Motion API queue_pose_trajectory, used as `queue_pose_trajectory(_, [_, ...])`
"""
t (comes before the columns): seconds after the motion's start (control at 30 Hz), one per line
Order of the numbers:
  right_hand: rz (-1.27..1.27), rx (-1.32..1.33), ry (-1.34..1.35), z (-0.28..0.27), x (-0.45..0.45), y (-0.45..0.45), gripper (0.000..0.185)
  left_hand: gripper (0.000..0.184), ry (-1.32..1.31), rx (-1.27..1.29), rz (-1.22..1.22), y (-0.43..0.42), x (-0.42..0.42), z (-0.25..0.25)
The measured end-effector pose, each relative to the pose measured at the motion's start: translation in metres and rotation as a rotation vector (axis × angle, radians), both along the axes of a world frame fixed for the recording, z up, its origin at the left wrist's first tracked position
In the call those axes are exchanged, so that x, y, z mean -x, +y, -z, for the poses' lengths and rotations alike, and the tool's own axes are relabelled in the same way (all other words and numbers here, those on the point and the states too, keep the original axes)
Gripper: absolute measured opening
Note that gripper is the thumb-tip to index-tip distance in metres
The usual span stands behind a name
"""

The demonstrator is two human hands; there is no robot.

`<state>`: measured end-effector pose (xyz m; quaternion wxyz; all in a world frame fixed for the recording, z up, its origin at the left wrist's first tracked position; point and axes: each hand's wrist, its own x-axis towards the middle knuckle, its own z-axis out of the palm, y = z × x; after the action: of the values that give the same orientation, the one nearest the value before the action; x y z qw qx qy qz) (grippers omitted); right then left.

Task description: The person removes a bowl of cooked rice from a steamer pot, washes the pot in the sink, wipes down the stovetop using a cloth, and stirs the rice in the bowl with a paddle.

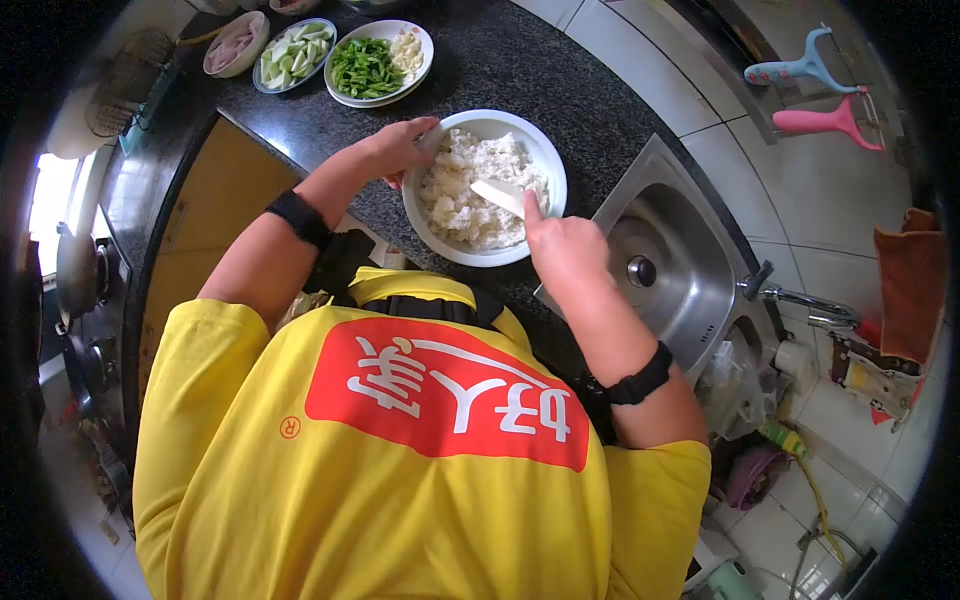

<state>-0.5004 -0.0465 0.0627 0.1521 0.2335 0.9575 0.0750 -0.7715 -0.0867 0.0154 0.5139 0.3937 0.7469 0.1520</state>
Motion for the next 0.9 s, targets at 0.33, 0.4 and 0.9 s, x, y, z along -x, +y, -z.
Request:
queue_pose_trajectory(0.33, [-0.012,0.105,0.115,-0.060,0.005,-0.004,0.043,0.063,0.002,-0.010,-0.021,-0.001,-0.002,0.000])
queue_pose_trajectory(0.4, [0.006,0.243,0.162,-0.056,0.012,-0.006,0.041,0.063,0.017,0.007,-0.023,0.001,-0.001,-0.001])
queue_pose_trajectory(0.9, [0.101,0.096,0.230,-0.040,0.022,0.050,0.034,0.067,-0.319,0.050,-0.108,-0.047,-0.008,0.006])
